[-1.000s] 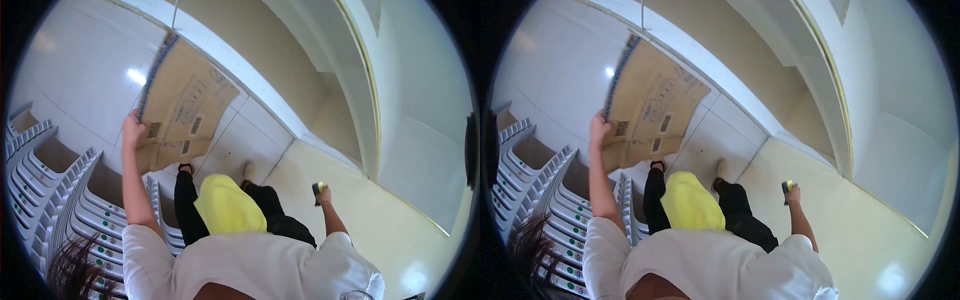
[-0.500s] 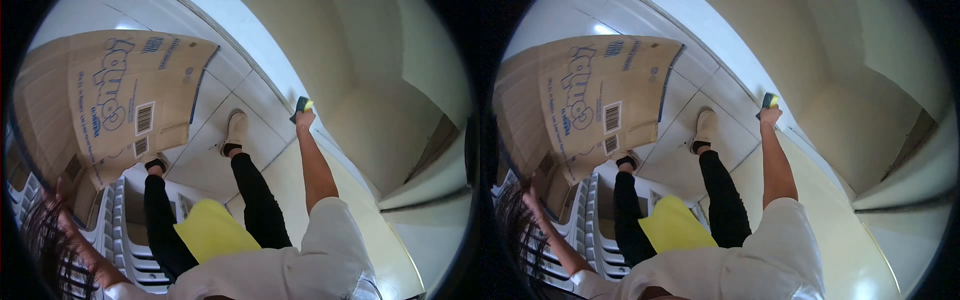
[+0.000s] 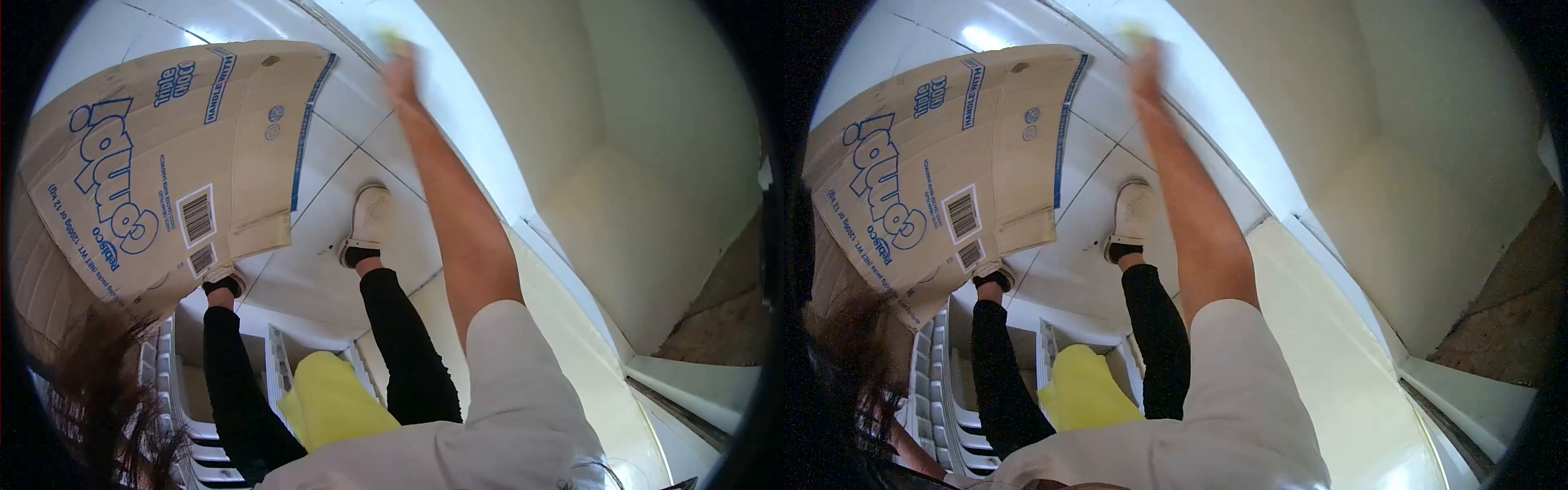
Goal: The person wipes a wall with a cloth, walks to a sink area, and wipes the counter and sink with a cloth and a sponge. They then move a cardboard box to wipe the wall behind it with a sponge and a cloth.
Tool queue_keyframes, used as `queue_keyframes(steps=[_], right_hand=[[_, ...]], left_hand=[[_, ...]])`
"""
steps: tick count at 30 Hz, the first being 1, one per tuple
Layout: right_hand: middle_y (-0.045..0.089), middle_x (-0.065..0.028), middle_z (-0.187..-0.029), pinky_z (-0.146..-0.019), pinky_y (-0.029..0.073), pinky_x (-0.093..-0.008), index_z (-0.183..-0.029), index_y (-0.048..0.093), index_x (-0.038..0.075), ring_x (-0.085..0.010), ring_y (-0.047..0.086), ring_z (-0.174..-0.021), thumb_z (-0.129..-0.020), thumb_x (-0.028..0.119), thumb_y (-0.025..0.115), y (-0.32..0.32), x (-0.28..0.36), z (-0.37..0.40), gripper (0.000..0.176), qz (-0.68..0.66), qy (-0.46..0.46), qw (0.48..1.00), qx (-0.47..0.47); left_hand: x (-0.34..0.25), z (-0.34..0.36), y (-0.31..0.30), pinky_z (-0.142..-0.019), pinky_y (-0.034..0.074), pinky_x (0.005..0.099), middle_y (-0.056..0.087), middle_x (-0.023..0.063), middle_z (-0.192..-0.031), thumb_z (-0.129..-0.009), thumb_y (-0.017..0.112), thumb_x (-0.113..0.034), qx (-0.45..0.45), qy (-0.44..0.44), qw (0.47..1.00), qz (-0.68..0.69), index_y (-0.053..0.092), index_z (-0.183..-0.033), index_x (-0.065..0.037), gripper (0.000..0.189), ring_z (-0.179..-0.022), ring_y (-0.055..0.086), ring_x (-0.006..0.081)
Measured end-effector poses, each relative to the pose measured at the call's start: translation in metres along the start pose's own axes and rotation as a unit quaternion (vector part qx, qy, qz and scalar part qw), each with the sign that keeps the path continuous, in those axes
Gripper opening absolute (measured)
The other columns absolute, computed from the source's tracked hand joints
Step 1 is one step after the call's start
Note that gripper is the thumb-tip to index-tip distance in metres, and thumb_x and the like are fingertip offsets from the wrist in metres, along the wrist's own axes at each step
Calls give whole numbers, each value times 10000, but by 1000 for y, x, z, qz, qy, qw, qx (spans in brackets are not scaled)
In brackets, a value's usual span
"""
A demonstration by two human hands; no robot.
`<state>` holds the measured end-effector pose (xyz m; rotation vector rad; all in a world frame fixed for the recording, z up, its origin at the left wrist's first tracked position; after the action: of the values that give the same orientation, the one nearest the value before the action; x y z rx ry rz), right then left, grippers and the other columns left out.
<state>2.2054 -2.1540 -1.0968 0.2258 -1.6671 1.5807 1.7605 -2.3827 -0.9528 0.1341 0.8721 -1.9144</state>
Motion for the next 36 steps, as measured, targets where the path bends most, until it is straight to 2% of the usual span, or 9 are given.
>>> queue_keyframes(steps=[2, 6, 13, 16, 20, 23, 25, 31, 36], right_hand=[[547, -120, -819, -762, 441, -312, -959, 602, 21, -262, 538, -783, -705, -46, 507, 5, 148, 16, 279, -205, -374, 894, 135], [510, -132, -969, -838, 414, -323, -1084, 553, 41, -278, 516, -893, -678, -88, 494, -13, 177, 12, 430, -244, -292, 924, 35], [501, -232, -1159, -987, 336, -432, -1129, 460, -85, -322, 475, -1110, -722, 143, 602, -221, -202, -31, 487, 369, 91, 874, -304], [615, -188, -960, -721, 501, -379, -941, 571, -77, -295, 615, -866, -735, 98, 585, -281, -194, -21, 271, 182, 326, 877, -302], [604, -175, -937, -723, 487, -364, -933, 581, -37, -283, 603, -885, -709, 112, 595, -248, -301, -44, 270, 264, 390, 870, -150], [567, -172, -977, -765, 446, -386, -1029, 563, -22, -307, 542, -939, -712, 144, 567, -146, -232, -66, 358, 516, 123, 835, -146], [575, -155, -974, -788, 427, -376, -1020, 568, -4, -299, 551, -898, -745, 150, 566, -116, -135, -83, 315, 6, 97, 994, 52], [575, -122, -875, -669, 433, -314, -910, 574, -3, -207, 537, -748, -781, 118, 565, -155, -72, -76, 176, 190, -47, 977, -87], [647, -145, -883, -636, 512, -355, -964, 603, -16, -231, 625, -729, -794, 104, 567, -264, -197, -23, 211, 181, 381, 857, -296]], left_hand=[[-3, 1, 5, -784, 427, 284, 591, 95, -1002, -768, 670, -143, 2, -4, 1000, -2, 502, -1119, 37, 429, -861, 542, 162], [-8, -1, 8, -784, 427, 284, 592, 94, -999, -766, 671, -144, 3, -11, 1000, -1, 504, -1114, 37, 426, -860, 542, 162], [-6, -9, 24, -783, 426, 284, 592, 94, -992, -765, 674, -145, 11, -33, 999, -7, 508, -1105, 36, 420, -857, 541, 162], [5, -20, 38, -783, 426, 284, 592, 94, -990, -764, 676, -146, 10, -42, 999, -4, 510, -1101, 36, 417, -856, 541, 163], [14, -30, 51, -783, 426, 284, 593, 93, -986, -763, 677, -146, 8, -47, 999, 3, 512, -1095, 36, 414, -855, 540, 163], [12, -32, 62, -783, 426, 284, 593, 93, -983, -762, 678, -147, 8, -47, 999, 4, 513, -1092, 36, 411, -854, 540, 163], [12, -34, 66, -782, 425, 283, 593, 93, -982, -761, 679, -147, 10, -48, 999, 3, 514, -1089, 36, 410, -853, 539, 163], [8, -30, 53, -782, 425, 283, 593, 93, -976, -760, 682, -148, -4, -58, 998, 7, 518, -1081, 35, 405, -851, 539, 163], [15, -32, 45, -782, 425, 283, 594, 92, -972, -758, 684, -149, -18, -67, 997, 21, 520, -1074, 35, 400, -849, 538, 163]])
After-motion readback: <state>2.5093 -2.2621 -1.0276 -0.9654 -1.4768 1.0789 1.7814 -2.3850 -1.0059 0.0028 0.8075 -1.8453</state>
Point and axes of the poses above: each hand's wrist, its own z-axis away from the middle knuckle, its own y-axis out of the palm, x = y × z, the point moved 1 cm from there along -z, towards the middle knuckle
